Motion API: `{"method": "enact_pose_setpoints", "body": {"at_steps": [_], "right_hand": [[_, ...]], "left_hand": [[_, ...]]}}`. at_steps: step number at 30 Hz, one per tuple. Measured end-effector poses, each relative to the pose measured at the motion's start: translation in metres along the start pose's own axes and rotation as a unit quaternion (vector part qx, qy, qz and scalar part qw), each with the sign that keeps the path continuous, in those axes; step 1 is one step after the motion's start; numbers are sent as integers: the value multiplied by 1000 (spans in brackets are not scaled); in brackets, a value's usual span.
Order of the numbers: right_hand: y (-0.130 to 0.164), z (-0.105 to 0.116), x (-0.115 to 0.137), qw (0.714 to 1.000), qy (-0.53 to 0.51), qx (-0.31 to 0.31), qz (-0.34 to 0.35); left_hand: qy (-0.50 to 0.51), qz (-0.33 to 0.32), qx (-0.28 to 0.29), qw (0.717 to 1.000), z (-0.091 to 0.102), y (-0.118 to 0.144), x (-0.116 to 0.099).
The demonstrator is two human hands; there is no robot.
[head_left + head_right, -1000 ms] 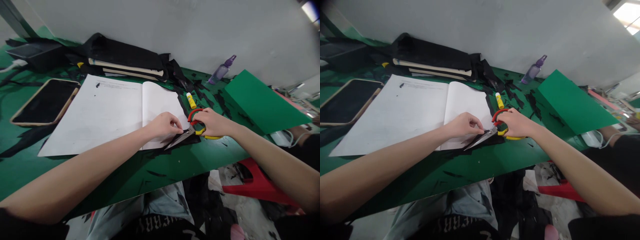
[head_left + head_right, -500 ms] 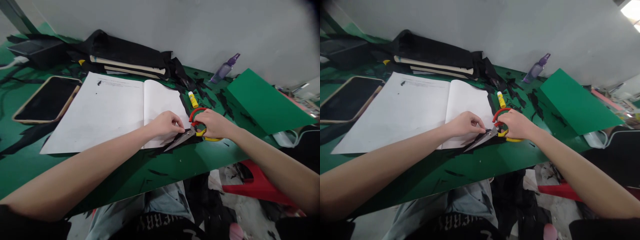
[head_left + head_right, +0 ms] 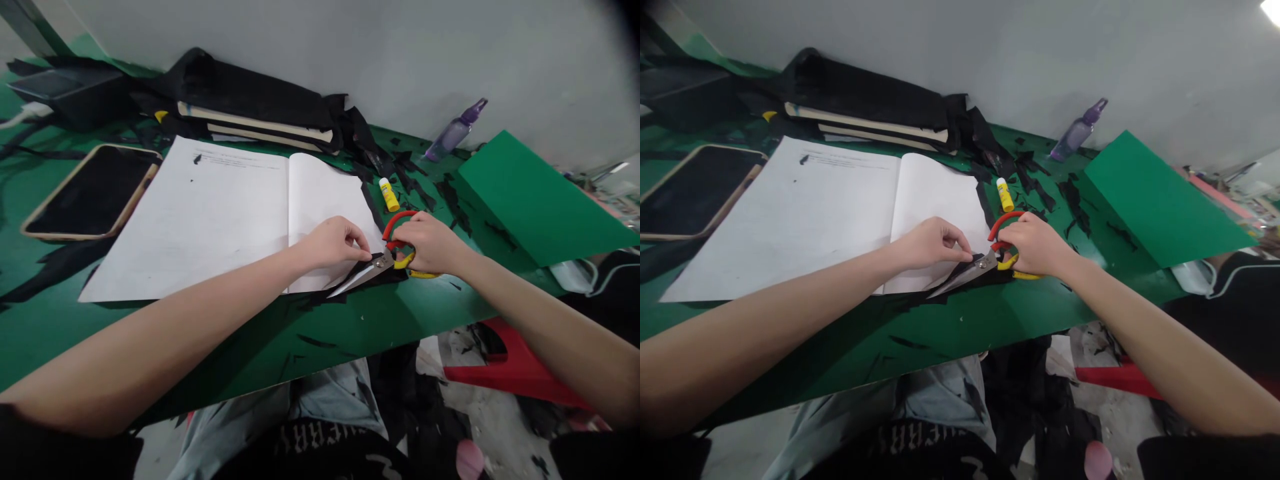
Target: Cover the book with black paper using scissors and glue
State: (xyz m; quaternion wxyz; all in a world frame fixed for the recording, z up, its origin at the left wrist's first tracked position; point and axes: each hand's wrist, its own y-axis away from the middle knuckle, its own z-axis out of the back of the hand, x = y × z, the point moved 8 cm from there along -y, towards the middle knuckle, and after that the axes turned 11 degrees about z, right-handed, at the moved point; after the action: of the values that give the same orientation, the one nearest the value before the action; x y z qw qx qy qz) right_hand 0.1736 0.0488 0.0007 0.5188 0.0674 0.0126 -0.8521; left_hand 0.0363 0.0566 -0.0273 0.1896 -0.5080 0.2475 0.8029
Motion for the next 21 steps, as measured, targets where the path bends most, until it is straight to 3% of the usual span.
{"method": "enact_pose_setpoints", "body": {"at_steps": [7, 21], "right_hand": [[1, 1, 2, 1000, 11, -4, 6], [2, -10, -1, 999, -10, 47, -1]], "left_hand": [[-6, 2, -10, 1000, 1, 1, -1], [-2, 2, -7, 1000, 1, -2, 3]]}}
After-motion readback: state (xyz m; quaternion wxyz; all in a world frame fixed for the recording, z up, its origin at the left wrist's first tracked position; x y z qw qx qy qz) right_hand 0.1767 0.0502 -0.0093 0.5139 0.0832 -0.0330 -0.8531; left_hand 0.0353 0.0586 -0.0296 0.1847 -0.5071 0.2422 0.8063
